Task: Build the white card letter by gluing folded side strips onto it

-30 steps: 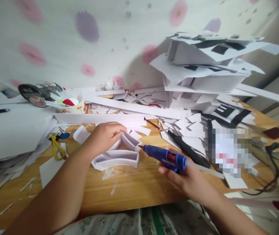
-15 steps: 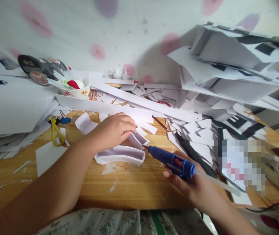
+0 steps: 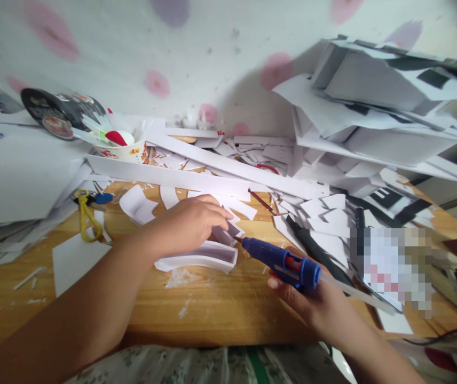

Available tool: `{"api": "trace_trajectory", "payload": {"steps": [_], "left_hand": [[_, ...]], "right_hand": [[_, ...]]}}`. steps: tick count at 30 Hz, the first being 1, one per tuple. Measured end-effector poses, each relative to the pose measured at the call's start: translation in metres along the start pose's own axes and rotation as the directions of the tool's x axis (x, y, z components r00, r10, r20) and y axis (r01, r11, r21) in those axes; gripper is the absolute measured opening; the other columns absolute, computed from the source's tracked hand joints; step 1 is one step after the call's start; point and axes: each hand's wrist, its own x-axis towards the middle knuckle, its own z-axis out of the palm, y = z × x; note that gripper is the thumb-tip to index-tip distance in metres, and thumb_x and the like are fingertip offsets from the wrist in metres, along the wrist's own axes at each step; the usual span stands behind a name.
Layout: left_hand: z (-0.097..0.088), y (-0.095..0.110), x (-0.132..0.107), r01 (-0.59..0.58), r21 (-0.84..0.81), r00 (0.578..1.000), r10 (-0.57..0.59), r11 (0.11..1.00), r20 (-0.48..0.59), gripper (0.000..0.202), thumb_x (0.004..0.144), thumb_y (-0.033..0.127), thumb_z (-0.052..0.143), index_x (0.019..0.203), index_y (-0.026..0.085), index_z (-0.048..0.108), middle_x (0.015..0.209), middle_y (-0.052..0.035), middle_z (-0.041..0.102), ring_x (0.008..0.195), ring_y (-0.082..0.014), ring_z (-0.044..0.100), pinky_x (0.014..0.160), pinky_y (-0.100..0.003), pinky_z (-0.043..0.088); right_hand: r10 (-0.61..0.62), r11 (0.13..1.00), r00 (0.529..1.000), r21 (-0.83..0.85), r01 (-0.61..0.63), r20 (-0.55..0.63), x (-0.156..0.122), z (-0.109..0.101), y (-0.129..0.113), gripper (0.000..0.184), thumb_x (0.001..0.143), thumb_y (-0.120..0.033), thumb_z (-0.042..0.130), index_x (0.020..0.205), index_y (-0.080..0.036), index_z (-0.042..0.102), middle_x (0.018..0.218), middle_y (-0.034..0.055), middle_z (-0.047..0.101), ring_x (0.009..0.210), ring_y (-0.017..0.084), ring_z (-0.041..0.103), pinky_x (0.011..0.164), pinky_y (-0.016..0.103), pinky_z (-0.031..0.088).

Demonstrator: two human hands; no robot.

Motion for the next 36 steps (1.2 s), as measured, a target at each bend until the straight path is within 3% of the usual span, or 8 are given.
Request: {"api": "trace_trajectory", "payload": {"steps": [7, 20, 36], "left_hand": [[-0.006, 0.005, -0.001, 0.025, 0.007, 0.997, -0.025, 1.0, 0.078, 0.052, 0.073, -0.002, 0.043, 0.096, 0.031, 0.076, 0.121, 0.0078, 0.07, 0.117, -0.0174, 0.059, 0.101, -0.033, 0.046], [-0.008, 0.006, -0.002, -0.01, 0.01, 0.996, 0.009, 1.0, 0.09, 0.053, 0.073, -0.003, 0.042, 0.096, 0.031, 0.076, 0.122, 0.0063, 0.07, 0.119, -0.0176, 0.058, 0.1, -0.031, 0.045], [-0.009, 0.003, -0.001, -0.039, -0.007, 0.992, 0.04, 0.999, 0.117, 0.059, 0.073, -0.006, 0.041, 0.101, 0.033, 0.075, 0.12, 0.0081, 0.071, 0.124, -0.0149, 0.055, 0.107, -0.028, 0.04]], "right_hand": [[0.005, 1.0, 1.0, 0.019, -0.006, 0.02, 0.0, 0.0, 0.001, 0.019, 0.09, -0.039, 0.057, 0.087, -0.02, 0.06, 0.087, 0.0058, 0.071, 0.078, 0.02, 0.068, 0.071, 0.03, 0.055], [0.005, 1.0, 1.0, -0.028, -0.004, 0.016, 0.0, 0.0, -0.006, 0.021, 0.09, -0.04, 0.056, 0.086, -0.019, 0.061, 0.083, 0.0047, 0.068, 0.072, 0.018, 0.066, 0.065, 0.028, 0.053], [-0.153, 0.968, 0.987, -0.207, 0.141, -0.041, 0.001, 0.004, -0.004, 0.023, 0.093, -0.034, 0.052, 0.076, -0.02, 0.059, 0.081, 0.0059, 0.065, 0.072, 0.019, 0.064, 0.063, 0.028, 0.05]]}}
